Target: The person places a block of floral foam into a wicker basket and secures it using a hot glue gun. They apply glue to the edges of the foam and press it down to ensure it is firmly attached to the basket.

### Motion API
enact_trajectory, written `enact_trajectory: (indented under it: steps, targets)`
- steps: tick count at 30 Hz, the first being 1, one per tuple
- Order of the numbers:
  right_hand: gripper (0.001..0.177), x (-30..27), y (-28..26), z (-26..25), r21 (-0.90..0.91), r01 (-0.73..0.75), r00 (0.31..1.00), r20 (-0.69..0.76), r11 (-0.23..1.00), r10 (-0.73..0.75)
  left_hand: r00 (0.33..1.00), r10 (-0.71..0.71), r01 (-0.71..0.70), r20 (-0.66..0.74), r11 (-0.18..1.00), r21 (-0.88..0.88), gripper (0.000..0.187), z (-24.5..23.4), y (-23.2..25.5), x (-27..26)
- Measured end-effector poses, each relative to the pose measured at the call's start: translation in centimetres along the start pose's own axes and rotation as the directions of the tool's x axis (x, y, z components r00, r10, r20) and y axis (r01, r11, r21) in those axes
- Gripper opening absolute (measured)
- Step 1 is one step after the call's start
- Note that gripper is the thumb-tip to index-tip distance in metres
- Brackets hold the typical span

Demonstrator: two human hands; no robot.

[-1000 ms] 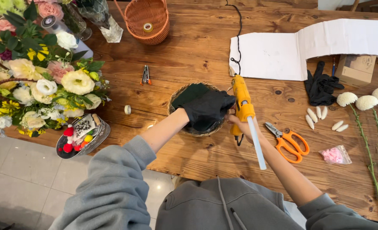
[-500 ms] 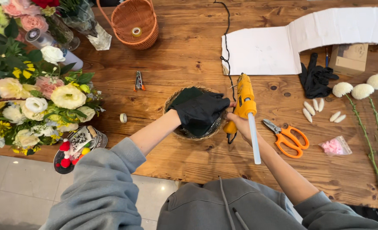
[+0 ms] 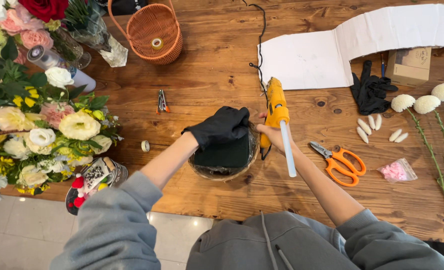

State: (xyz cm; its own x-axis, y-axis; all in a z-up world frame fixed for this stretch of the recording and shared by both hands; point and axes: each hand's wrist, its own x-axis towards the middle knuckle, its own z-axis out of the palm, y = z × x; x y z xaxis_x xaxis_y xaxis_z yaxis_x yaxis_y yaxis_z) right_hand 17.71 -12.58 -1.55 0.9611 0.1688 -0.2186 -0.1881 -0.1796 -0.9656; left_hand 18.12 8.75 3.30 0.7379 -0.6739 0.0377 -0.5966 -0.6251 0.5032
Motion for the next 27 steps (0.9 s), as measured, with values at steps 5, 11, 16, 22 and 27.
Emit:
enact_trajectory:
  steps: [5,11,16,22,27]
  targets:
    - [0.044,-0.3,-0.2,-0.5,0.043,-0.094,0.995,0.042,0.995,0.092,0.985,-0.171,0.166,-0.026,0.977,-0.135,0.040,-2.3,2.5,-2.1]
    - [0.051,-2.6,-3.9,-2.6,-0.020,0.067,0.990,0.126,0.998,-0.064,0.985,-0.115,0.097,-0.125,0.985,-0.144,0.078,-2.4,3.2,-2.5]
    - [0.029,-3.5,-4.0,-10.1,-0.058,0.047,0.991,0.130,0.997,-0.039,0.985,-0.111,0.090,-0.133,0.985,-0.149,0.079,-1.5,2.1,-2.6]
    - [0.025,-6.0,-11.1,-12.6,-0.349,-0.051,0.921,0.346,0.936,0.180,0.982,-0.105,0.084,-0.158,0.987,-0.134,0.079,-0.7,1.5,-2.2]
    - [0.027,-4.8,-10.2,-11.8,-0.529,-0.047,0.877,0.385,0.847,0.288,0.979,-0.101,0.080,-0.180,0.990,-0.118,0.080,0.0,1.0,-2.3]
